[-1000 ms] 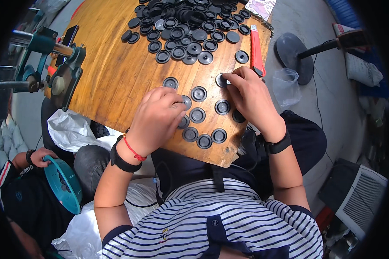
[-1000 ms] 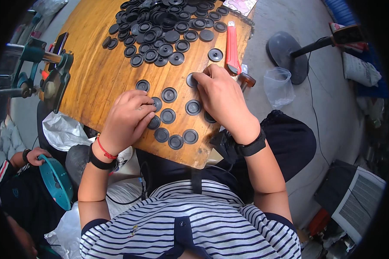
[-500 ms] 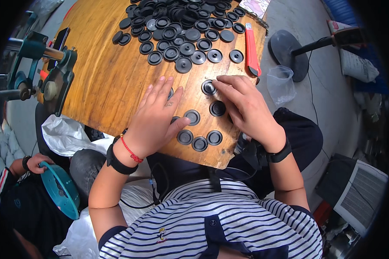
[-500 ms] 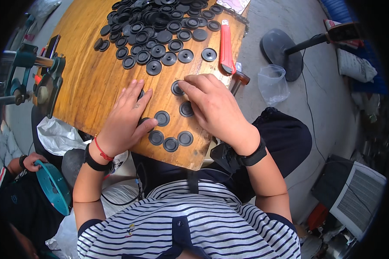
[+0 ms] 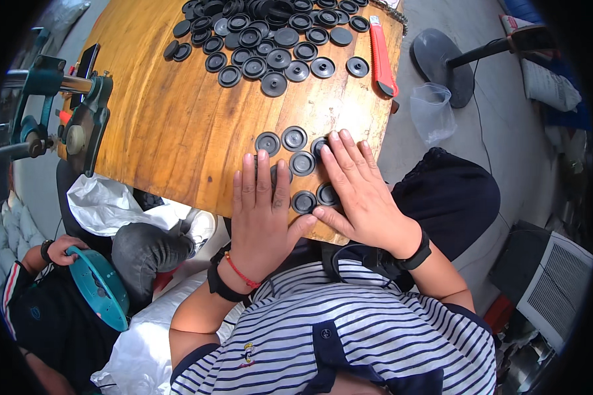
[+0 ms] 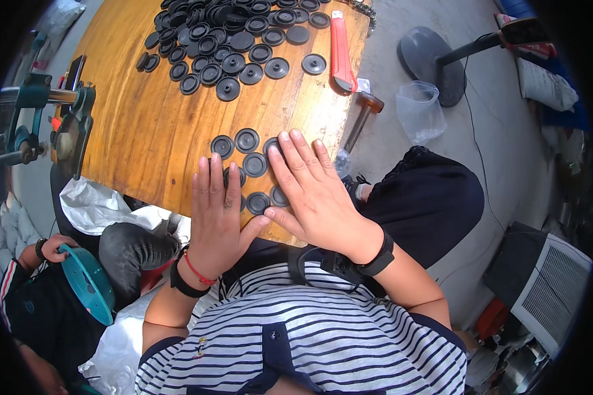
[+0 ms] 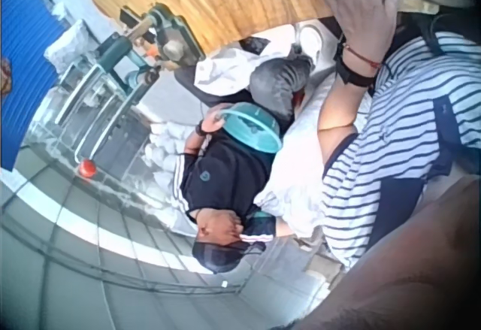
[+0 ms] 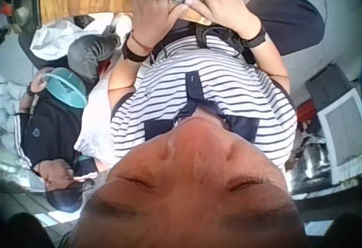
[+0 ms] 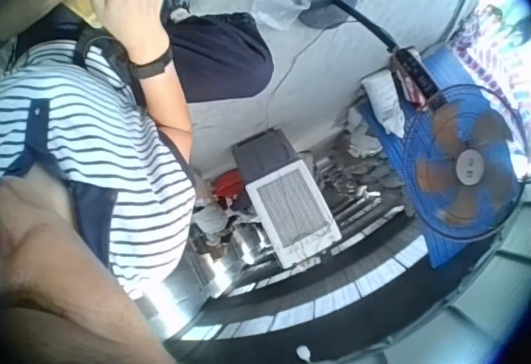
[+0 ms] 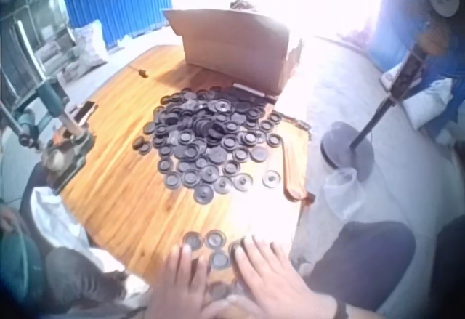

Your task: Trimming plastic disks with a utility knife and assembling them with metal bearings and a hammer.

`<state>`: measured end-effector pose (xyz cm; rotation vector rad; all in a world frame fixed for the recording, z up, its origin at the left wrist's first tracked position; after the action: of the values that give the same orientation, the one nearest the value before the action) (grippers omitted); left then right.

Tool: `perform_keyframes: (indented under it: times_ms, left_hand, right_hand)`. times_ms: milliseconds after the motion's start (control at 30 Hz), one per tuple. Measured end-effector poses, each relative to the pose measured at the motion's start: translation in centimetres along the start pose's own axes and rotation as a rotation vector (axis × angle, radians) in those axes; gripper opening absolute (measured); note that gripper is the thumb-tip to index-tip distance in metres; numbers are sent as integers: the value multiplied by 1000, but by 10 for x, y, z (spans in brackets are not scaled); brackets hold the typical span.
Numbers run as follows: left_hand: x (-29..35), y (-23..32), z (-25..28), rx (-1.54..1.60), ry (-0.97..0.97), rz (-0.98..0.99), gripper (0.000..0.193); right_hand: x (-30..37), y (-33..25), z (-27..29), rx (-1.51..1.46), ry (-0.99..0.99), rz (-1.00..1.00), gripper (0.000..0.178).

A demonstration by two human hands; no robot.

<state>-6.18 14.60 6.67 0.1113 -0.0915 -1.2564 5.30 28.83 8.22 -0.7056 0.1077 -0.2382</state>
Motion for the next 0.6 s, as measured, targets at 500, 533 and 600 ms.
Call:
perform_keyframes:
  times_ms: [500, 533, 600]
  left_hand:
    - [-29, 30, -9, 2, 166, 157, 81]
    - [-30, 33, -10, 25, 206, 162, 77]
    - [-29, 36, -9, 81, 298, 159, 66]
  right_hand:
    - [60, 267, -111, -1593, 910, -1225, 19]
    - [62, 275, -138, -1508, 761, -1245, 17]
    - [63, 282, -197, -1181, 523, -1193, 17]
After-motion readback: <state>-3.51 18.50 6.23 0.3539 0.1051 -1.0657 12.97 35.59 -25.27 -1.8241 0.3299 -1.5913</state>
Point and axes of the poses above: each hand's wrist, its own x-axis away from the middle knuckle, its own z-axis out of the back of the hand, y = z × x, the point moved 3 cm from there along -x, towards the middle knuckle, and after that the axes turned 11 degrees about -x, right-handed, at the moved point
